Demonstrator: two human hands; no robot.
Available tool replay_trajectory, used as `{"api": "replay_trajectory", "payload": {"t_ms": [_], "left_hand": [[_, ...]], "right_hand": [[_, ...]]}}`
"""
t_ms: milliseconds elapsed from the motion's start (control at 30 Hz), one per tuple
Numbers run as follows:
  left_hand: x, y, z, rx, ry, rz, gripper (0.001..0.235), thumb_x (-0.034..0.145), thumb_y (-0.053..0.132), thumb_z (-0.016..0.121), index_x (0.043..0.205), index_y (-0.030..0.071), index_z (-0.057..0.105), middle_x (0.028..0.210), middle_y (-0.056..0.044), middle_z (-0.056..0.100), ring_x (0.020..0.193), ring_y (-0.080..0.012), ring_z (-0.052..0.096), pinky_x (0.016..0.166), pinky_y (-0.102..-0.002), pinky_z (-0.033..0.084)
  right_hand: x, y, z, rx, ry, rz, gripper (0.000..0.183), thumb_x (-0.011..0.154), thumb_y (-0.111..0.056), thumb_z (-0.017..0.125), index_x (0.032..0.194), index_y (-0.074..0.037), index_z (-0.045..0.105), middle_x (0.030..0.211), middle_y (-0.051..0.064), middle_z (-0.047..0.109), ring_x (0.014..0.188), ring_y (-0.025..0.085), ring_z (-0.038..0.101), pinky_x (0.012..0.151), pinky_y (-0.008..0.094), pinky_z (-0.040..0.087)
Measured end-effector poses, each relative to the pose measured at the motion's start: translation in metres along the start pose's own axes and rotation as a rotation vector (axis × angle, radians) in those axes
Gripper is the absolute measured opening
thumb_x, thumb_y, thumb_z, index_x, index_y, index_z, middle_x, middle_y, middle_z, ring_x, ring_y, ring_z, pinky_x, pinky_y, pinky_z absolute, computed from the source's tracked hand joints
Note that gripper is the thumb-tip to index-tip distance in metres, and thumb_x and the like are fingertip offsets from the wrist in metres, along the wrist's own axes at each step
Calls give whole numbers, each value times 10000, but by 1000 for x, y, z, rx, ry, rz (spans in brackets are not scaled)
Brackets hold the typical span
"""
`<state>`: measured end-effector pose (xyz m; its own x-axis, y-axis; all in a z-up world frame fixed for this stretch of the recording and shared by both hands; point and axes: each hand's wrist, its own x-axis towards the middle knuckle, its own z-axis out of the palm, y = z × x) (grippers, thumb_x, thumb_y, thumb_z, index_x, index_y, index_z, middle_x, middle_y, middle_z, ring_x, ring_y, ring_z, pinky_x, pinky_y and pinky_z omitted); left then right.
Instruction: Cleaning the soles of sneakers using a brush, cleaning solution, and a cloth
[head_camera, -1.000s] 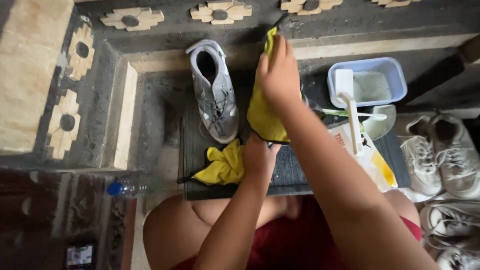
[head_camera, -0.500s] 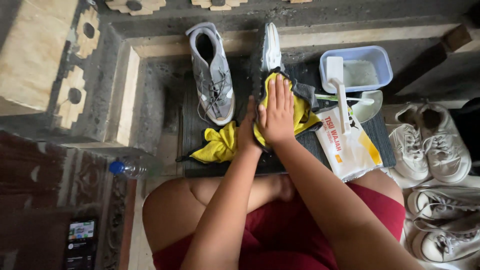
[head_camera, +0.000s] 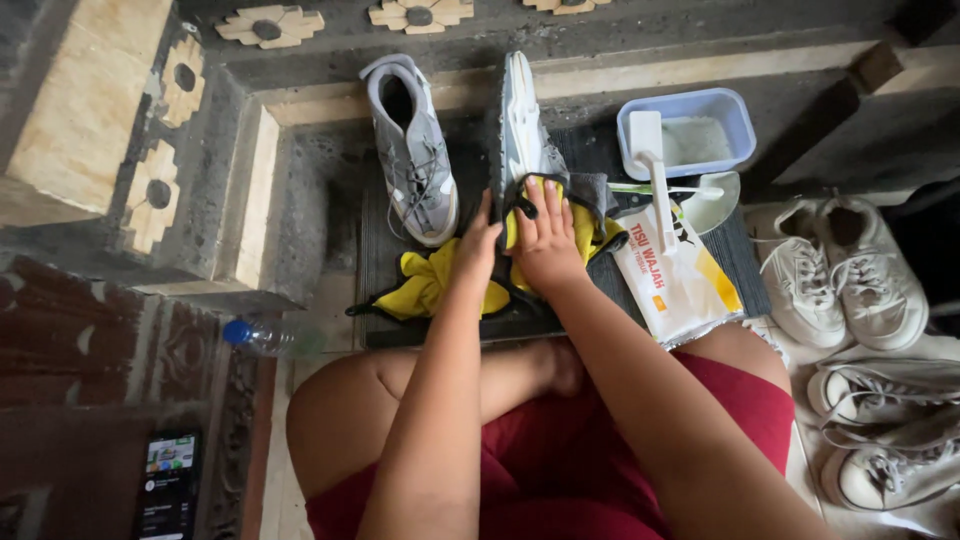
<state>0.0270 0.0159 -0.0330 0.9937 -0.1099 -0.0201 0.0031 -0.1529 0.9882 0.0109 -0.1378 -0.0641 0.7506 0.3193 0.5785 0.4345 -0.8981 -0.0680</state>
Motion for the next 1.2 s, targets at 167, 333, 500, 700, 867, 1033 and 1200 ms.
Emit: {"api": "replay_trajectory", "payload": {"t_ms": [167,333,500,700,867,1033,1200], "left_hand": [[-31,46,4,100,64,43,747,1004,461,552,1610,105,299,1604,-231,372,1484,-346,360,1245,-443,292],[-27,23,6,154,130,82,751,996,419,612,1609,113,305,1577,-251,406,1463,-364,396,1228,-454,333],[-33,25,7,183,105,174,614,1093,376,323,1617,63,263,1554,-312,394,1430,-455,401,1204,-520,316],[-26,9,13,244,133,193,637,1088,407,361,1637,117,220,1542,-284,431,1414,-436,436,1175,-526,356],[-30,19,12,292,180,168,755,1008,452,581,1630,177,253,1513,-270,477,1399,-420,472,1159,-506,403],[-26,9,16,267,214,131,677,1032,430,544,1618,197,298,1524,-232,486,1403,-384,480,1168,-469,409],[-28,6,21,208,312,109,555,1067,330,463,1587,171,354,1505,-234,503,1373,-405,507,1150,-496,427]], "right_hand": [[0,-2,-14,56,39,8,644,929,-250,659,1510,-69,449,1693,163,245,1534,413,259,1194,590,311],[-2,1,-14,133,117,-20,594,1028,-137,516,1609,-179,402,1668,49,358,1515,294,361,1194,509,326],[-4,-2,-22,76,42,62,690,988,-166,571,1637,-173,335,1680,60,332,1519,296,345,1192,469,353],[-3,-9,-33,-105,-180,302,932,1000,-564,489,1631,31,147,1651,279,252,1547,396,255,1222,432,324],[-5,-4,-24,-140,-244,335,986,974,-633,466,1619,48,164,1645,272,251,1517,394,317,1238,441,290],[-3,-7,-29,-113,-231,342,1078,924,-757,447,1614,33,199,1626,271,283,1455,417,408,1174,465,381],[8,-18,-63,28,-92,330,1031,882,-635,667,1570,55,331,1664,296,146,1473,457,381,1110,480,493]]}}
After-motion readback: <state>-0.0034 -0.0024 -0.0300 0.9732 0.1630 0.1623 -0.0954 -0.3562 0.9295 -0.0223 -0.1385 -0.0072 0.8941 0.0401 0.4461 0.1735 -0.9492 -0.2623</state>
